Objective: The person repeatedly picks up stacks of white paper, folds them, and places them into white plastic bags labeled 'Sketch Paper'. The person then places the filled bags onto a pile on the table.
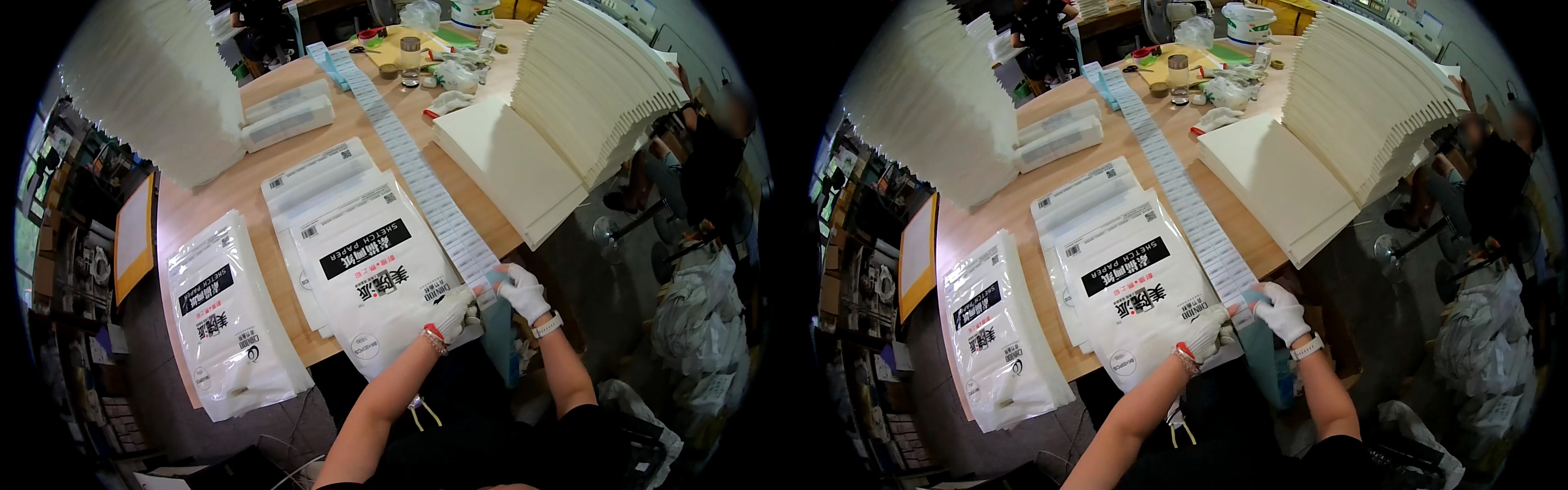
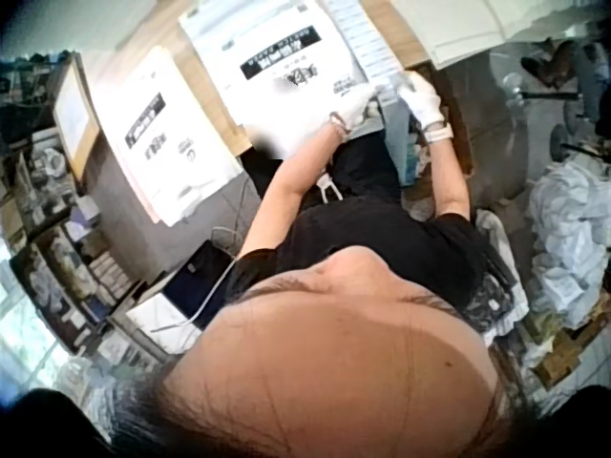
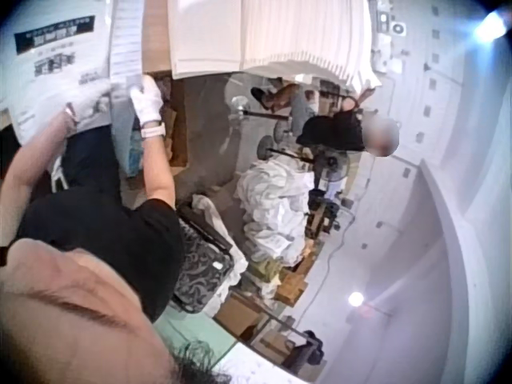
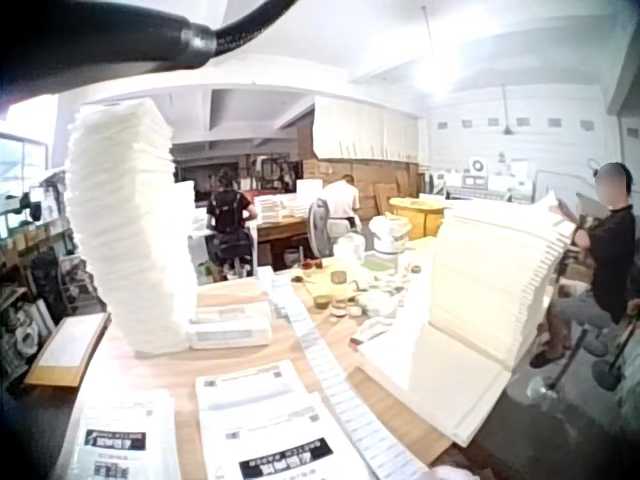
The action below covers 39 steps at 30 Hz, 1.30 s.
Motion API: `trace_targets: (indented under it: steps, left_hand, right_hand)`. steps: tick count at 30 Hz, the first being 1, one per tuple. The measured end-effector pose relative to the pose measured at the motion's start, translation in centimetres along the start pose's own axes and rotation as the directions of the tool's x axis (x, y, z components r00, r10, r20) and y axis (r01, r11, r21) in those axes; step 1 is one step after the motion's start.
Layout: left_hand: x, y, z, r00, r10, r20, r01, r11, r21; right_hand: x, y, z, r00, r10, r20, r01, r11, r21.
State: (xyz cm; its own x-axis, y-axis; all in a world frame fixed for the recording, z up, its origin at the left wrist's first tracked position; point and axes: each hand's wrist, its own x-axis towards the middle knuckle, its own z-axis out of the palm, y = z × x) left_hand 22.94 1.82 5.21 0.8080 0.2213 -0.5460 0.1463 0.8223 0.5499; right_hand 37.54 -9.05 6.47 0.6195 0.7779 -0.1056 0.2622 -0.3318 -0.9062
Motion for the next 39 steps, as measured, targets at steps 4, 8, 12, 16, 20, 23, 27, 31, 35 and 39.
trace_targets:
  steps: [4, 8, 12, 16, 20, 23, 27, 31, 35, 39]
  left_hand:
    - [0.8, 0.3, 0.8, 0.999, 0.048, -0.018, -0.047, 0.995, 0.083]
    - [1.3, 0.4, 0.5, 0.994, 0.099, -0.052, -0.091, 0.986, 0.14]
    - [2.4, 0.2, -0.5, 0.992, 0.122, 0.041, -0.127, 0.983, 0.134]
    - [3.9, -1.0, -2.0, 0.988, 0.126, 0.09, -0.146, 0.954, 0.263]
    - [2.4, 0.1, -0.8, 0.997, 0.026, 0.066, -0.037, 0.984, 0.173]
    - [0.1, 1.2, -1.0, 0.996, 0.088, 0.016, -0.088, 0.938, 0.336]
    - [-3.8, -2.6, -5.0, 0.787, 0.617, 0.009, -0.481, 0.604, 0.636]
    - [-12.3, -4.0, -9.9, 0.548, 0.816, -0.185, -0.274, 0.384, 0.882]
    - [-17.5, -7.1, -14.1, 0.273, 0.898, -0.346, -0.131, 0.391, 0.911]
    - [-18.7, -10.1, -15.9, 0.281, 0.685, -0.672, -0.072, 0.713, 0.697]
  right_hand:
    - [-0.9, -2.2, -0.9, 0.961, -0.268, 0.074, 0.278, 0.927, -0.252]
    - [-0.1, -1.9, -0.4, 0.94, -0.337, 0.047, 0.334, 0.889, -0.314]
    - [-0.5, -2.1, -0.3, 0.926, -0.373, 0.062, 0.364, 0.835, -0.412]
    - [-0.9, -2.3, 0.3, 0.964, -0.263, 0.034, 0.259, 0.906, -0.335]
    - [-2.9, -4.6, 0.1, 0.928, -0.371, -0.031, 0.325, 0.848, -0.42]
    - [-2.6, -8.4, 1.1, 0.908, -0.417, -0.034, 0.408, 0.902, -0.141]
    - [3.7, -14.2, 9.2, 0.945, -0.243, 0.221, 0.238, 0.97, 0.049]
    - [13.4, -12.4, 22.0, 0.958, -0.023, 0.286, 0.009, 0.999, 0.048]
    - [18.9, -11.8, 30.3, 0.96, -0.073, 0.27, 0.1, 0.991, -0.091]
    - [19.7, -12.9, 33.3, 0.964, -0.02, 0.266, 0.088, 0.966, -0.244]
